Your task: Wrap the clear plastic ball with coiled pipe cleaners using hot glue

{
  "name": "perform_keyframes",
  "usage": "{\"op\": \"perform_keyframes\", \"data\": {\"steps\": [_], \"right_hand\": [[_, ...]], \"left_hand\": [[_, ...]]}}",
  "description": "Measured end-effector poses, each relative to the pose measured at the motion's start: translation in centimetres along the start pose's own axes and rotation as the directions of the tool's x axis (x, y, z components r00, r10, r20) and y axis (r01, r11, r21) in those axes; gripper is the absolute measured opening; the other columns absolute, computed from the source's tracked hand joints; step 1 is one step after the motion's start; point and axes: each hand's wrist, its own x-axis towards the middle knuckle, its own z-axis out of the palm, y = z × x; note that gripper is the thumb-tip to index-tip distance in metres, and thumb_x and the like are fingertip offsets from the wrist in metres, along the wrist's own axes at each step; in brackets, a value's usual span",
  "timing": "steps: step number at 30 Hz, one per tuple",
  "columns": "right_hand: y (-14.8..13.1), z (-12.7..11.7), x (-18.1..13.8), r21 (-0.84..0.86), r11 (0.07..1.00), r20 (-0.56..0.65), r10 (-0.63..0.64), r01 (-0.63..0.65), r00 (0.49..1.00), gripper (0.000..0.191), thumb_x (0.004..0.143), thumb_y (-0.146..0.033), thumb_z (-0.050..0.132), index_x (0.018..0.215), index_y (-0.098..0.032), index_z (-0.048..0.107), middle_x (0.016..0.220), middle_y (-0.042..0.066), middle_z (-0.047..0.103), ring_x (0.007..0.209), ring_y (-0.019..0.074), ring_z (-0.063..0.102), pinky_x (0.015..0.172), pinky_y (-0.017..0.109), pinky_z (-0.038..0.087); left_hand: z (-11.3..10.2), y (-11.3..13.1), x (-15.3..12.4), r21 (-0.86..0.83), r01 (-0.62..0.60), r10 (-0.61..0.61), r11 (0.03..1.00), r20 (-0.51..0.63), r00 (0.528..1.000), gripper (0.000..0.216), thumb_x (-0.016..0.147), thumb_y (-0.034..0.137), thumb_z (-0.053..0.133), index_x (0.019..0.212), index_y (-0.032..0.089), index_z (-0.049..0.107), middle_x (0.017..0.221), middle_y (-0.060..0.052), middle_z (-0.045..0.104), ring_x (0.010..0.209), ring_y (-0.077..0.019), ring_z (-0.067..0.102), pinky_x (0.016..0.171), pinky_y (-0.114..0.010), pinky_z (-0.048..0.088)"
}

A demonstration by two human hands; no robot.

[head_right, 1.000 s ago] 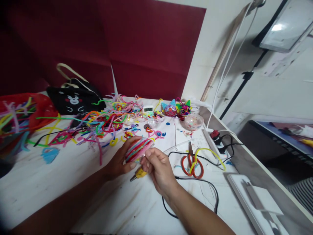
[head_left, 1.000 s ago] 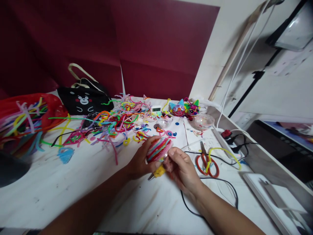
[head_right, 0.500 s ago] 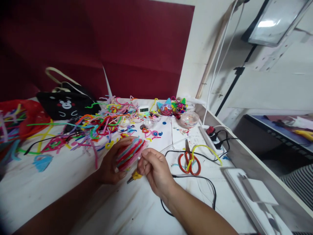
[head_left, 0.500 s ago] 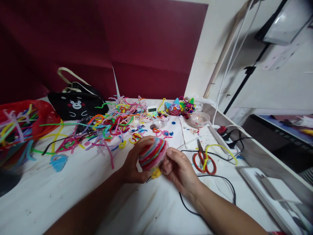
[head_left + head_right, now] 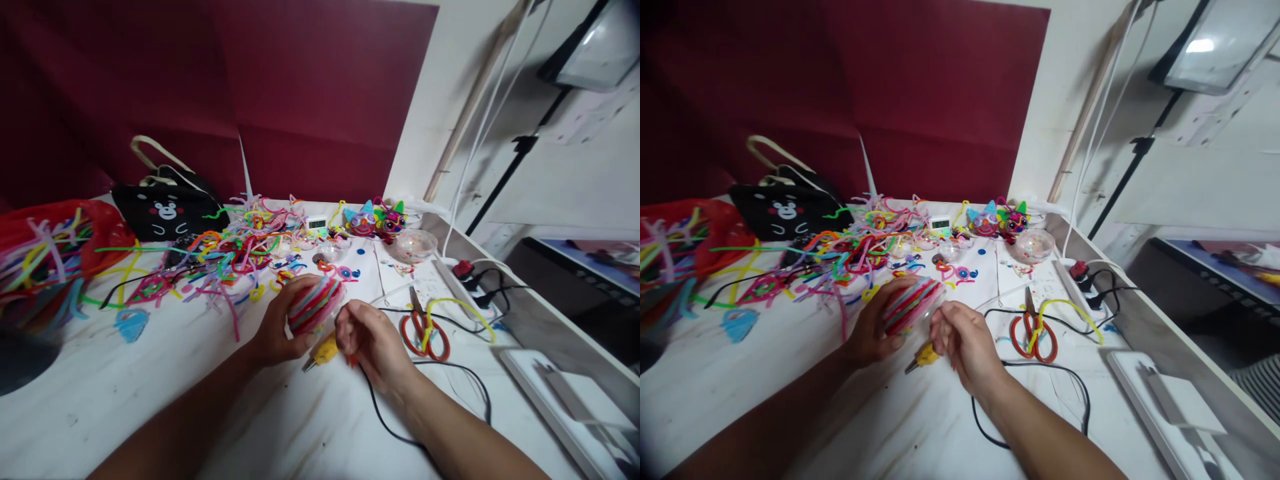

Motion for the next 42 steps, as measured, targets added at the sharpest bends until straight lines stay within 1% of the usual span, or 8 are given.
{"op": "perform_keyframes", "data": {"steps": [4,7,18,22,25,28,34,42], "right_hand": [[0.3,0.3,-0.6,-0.159,0.986,0.058,-0.035,0.043,0.998,0.021,0.065,-0.027,0.085,0.075,-0.014,0.072,0.051,-0.003,0.063,0.042,0.0057,0.051,0.044,0.016,0.037],[0.6,0.3,-0.6,-0.269,0.958,0.050,-0.087,0.098,0.995,0.018,0.067,-0.028,0.083,0.075,-0.016,0.072,0.049,-0.005,0.061,0.042,0.0054,0.049,0.044,0.017,0.038],[0.9,0.3,-0.5,-0.386,0.914,-0.013,-0.139,0.123,0.990,0.020,0.069,-0.025,0.078,0.064,-0.016,0.061,0.047,-0.006,0.057,0.042,0.0046,0.044,0.045,0.018,0.035],[0.8,0.5,-0.6,-0.416,0.901,0.001,-0.139,0.127,0.990,0.026,0.073,-0.033,0.077,0.064,-0.016,0.061,0.047,-0.005,0.058,0.042,0.0048,0.044,0.046,0.018,0.036],[0.7,0.5,-0.5,-0.422,0.897,0.015,-0.140,0.133,0.990,0.025,0.073,-0.038,0.078,0.073,-0.015,0.067,0.053,-0.003,0.062,0.045,0.0060,0.050,0.047,0.019,0.041],[0.7,0.4,-0.5,-0.432,0.887,-0.004,-0.180,0.161,0.984,0.025,0.069,-0.037,0.081,0.080,-0.017,0.072,0.058,-0.003,0.064,0.049,0.0072,0.055,0.050,0.019,0.046],[0.9,0.0,-0.7,-0.541,0.797,0.016,-0.309,0.268,0.951,0.017,0.076,-0.034,0.076,0.082,-0.018,0.074,0.059,-0.002,0.065,0.049,0.0080,0.056,0.049,0.019,0.047],[1.3,-0.6,-0.6,-0.644,0.699,0.066,-0.353,0.310,0.933,0.021,0.085,-0.038,0.070,0.079,-0.018,0.074,0.059,0.000,0.064,0.050,0.0104,0.054,0.049,0.022,0.044]], "left_hand": [[0.1,0.0,0.1,0.077,0.007,-0.006,0.997,-0.015,1.000,0.065,0.077,0.038,0.069,0.136,0.024,0.048,0.131,-0.012,0.056,0.125,-0.0328,0.052,0.109,-0.048,0.040],[0.4,0.2,0.1,0.131,0.015,-0.013,0.991,-0.016,1.000,0.064,0.075,0.035,0.068,0.135,0.024,0.047,0.130,-0.013,0.055,0.123,-0.0321,0.052,0.106,-0.047,0.042],[0.8,0.7,0.4,0.251,-0.027,0.037,0.968,-0.036,0.999,0.063,0.071,0.024,0.065,0.131,0.023,0.046,0.124,-0.013,0.056,0.118,-0.0306,0.055,0.101,-0.047,0.046],[0.8,0.5,0.2,0.236,0.013,-0.003,0.972,-0.042,0.999,0.063,0.069,0.022,0.065,0.130,0.022,0.048,0.124,-0.013,0.056,0.119,-0.0304,0.056,0.102,-0.047,0.046],[0.6,0.4,0.1,0.204,0.090,-0.082,0.975,-0.046,0.996,0.061,0.071,0.026,0.066,0.129,0.022,0.049,0.125,-0.012,0.057,0.118,-0.0307,0.056,0.103,-0.047,0.045],[0.5,0.3,0.1,0.181,0.116,-0.109,0.977,-0.047,0.993,0.062,0.071,0.028,0.067,0.130,0.022,0.048,0.126,-0.012,0.057,0.119,-0.0313,0.056,0.103,-0.047,0.044],[0.6,0.3,0.1,0.194,0.141,-0.136,0.971,-0.040,0.990,0.062,0.071,0.027,0.068,0.130,0.022,0.048,0.127,-0.012,0.058,0.117,-0.0311,0.056,0.102,-0.047,0.045],[0.6,0.4,0.1,0.186,0.159,-0.155,0.970,-0.038,0.987,0.059,0.070,0.027,0.067,0.127,0.022,0.051,0.124,-0.011,0.060,0.116,-0.0314,0.058,0.101,-0.046,0.046]]}}
